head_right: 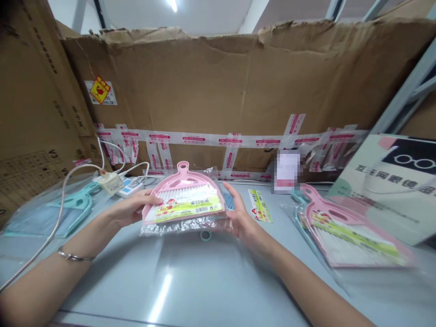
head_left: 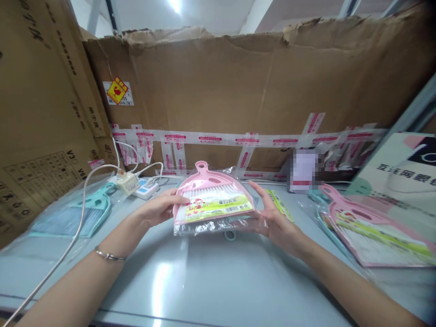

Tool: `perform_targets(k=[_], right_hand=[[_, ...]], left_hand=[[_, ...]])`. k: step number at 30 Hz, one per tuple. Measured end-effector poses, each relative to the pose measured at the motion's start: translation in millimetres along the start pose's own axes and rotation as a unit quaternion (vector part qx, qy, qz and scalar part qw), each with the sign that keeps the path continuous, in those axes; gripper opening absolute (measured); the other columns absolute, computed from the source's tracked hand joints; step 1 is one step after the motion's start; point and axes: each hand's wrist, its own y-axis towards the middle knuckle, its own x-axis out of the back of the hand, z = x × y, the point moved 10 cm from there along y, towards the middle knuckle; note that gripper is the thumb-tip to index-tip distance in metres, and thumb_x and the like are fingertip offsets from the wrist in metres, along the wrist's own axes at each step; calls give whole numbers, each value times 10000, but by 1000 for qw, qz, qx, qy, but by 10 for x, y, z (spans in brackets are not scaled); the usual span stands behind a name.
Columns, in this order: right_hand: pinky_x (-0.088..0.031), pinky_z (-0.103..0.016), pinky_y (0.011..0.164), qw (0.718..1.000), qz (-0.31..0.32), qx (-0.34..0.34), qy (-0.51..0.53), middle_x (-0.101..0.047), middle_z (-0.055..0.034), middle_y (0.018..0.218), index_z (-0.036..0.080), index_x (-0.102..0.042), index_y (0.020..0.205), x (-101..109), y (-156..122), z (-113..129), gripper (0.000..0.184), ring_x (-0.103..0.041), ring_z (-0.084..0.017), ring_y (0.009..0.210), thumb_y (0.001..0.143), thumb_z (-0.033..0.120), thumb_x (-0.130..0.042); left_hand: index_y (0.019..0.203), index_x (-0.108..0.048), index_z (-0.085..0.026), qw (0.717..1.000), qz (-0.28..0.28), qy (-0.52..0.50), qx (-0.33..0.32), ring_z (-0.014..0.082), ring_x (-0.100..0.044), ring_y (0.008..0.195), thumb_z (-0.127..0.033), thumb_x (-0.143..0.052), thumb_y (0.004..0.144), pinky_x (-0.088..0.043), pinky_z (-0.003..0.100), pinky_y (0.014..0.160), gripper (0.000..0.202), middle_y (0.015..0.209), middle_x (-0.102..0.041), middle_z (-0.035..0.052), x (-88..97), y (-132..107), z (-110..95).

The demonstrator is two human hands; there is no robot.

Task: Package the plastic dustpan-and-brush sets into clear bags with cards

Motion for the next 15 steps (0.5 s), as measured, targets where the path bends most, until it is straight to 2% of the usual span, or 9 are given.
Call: perform_targets(k=[2,5,8,11,13,15], right_hand=[[-470,-446,801,999,32,2,19,-684,-6,978,390,-324,1336,-40,-17,43,801,-664,-201,790,631,228,-670],[-449,-435,848,998,52,8,-25,-675,-14,1001,334,-513,1207,-96,-40,97,635,-647,-207,863,609,190,-674],[-439,-391,887,986,17,56,-153,-654,-29,1047,288,-643,1038,-99,-44,195,478,-596,-217,972,582,170,-726],[-431,-384,906,959,-26,110,-261,-652,-24,1024,286,-694,904,-91,-35,262,319,-560,-233,1008,592,250,-754],[-447,-377,875,952,-42,132,-274,-662,-25,951,268,-706,818,-67,-16,252,224,-571,-227,955,609,333,-752],[-467,-346,826,955,-57,144,-253,-660,-24,862,237,-701,746,-15,9,216,203,-585,-202,876,635,404,-732]], left_hand=[[919,-628,-123,1000,1,-21,13,186,-653,801,-214,-704,648,-505,265,707,295,852,-706,77,-12,8,28],[830,-646,-116,998,-6,-49,25,186,-655,787,-182,-691,649,-509,273,732,199,819,-710,74,-10,26,69],[833,-662,-122,997,16,-74,28,173,-656,763,-164,-677,663,-511,268,727,175,818,-714,72,-52,44,98],[851,-676,-130,997,28,-65,33,168,-655,771,-172,-678,679,-510,262,720,177,866,-715,85,-72,52,132],[862,-680,-126,998,28,-39,35,175,-654,796,-194,-683,688,-508,258,721,187,918,-708,103,-83,49,146],[897,-675,-128,999,31,0,24,196,-651,855,-245,-678,708,-509,267,742,222,982,-693,123,-117,39,130]])
